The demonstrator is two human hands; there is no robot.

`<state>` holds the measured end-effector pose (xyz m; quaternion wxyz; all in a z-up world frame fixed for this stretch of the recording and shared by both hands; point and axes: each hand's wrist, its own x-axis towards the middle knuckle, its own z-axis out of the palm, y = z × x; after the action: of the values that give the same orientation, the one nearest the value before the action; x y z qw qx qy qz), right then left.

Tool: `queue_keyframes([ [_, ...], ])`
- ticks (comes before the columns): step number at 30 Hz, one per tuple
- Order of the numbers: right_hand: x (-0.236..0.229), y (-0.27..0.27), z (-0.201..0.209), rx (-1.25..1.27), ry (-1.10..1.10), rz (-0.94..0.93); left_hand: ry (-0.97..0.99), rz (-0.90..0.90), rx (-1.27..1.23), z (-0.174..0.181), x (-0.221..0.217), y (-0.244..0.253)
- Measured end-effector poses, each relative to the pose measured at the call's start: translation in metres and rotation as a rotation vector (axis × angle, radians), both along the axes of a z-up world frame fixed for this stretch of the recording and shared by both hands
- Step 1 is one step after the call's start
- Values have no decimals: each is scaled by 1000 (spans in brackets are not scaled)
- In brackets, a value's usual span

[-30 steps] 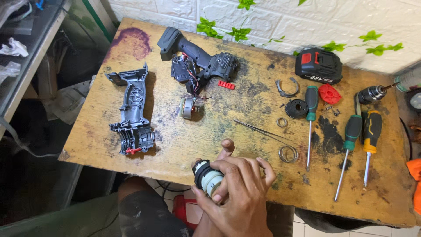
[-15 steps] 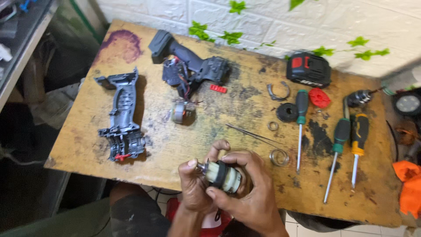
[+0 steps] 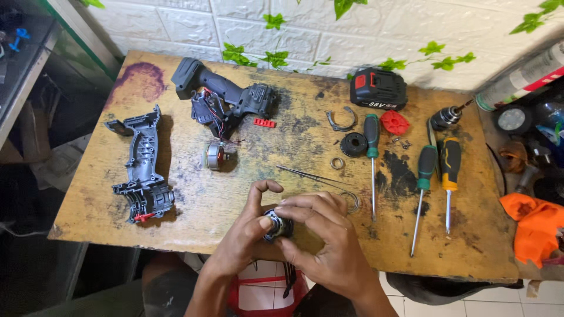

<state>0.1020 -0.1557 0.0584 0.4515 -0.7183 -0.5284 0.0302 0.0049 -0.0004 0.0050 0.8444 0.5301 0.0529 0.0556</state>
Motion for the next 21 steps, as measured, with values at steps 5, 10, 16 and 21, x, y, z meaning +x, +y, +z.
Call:
queue_keyframes([
  [5,1,-4,0,38,-30,19,-23,-12,167,3,2,1],
  [10,7,-3,3,56,54,57,17,0,83,-5,5,1],
  [16,14,4,-19,157,-139,206,177,42,-141,-6,6,2],
  [21,18,6,-33,61,-357,270,38,-9,-346,-23,7,7],
])
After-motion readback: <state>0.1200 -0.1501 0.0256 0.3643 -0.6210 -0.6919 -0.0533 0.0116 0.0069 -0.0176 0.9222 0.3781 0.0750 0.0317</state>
